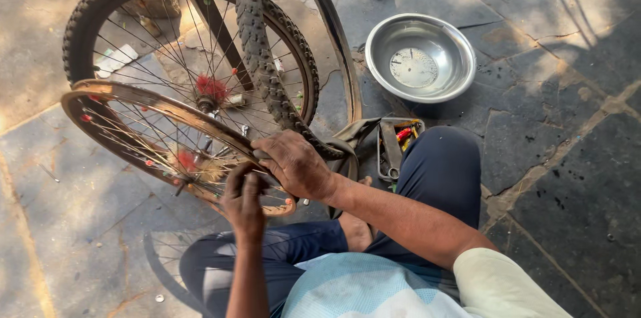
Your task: The person sits on the ground with a bicycle wheel and works the tire off the rim by hand, using a metal lever to pry the tire bead over the rim edge. They pull the inner tube out from inside the tire and continue working the tire and rim apart.
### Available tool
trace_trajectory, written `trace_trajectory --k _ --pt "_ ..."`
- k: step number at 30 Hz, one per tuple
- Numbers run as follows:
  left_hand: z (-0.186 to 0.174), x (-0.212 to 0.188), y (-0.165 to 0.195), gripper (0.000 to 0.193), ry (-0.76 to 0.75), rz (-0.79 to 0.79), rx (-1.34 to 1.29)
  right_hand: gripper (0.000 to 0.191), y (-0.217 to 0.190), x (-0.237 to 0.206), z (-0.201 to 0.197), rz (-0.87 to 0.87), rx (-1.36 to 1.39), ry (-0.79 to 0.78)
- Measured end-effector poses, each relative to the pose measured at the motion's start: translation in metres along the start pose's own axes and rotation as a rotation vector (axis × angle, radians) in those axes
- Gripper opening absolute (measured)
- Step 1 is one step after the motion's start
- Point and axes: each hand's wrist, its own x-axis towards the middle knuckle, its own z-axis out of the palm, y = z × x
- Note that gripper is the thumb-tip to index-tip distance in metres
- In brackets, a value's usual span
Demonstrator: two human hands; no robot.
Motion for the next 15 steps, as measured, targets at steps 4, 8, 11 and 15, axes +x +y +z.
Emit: trace_trajectory --k 4,8,11,15 --pt "0.023 0.003 -0.007 0.018 -0.042 -0.038 -0.585 0.031 0.004 0.003 -0.007 0.034 0.066 -0.034" --pt "0.024 0.012 -0.002 0.014 0.003 -0.044 -0.464 0.031 0.010 0.009 -0.011 0.114 0.173 -0.093" --pt "0.028 0.007 0.001 0.013 0.086 -0.076 -0.393 0.031 0.012 0.012 -0.012 0.170 0.160 -0.148" --pt "0.028 0.008 0.003 0.015 0.042 -0.097 -0.541 0.034 0.005 0.010 -0.009 0.221 0.116 -0.115"
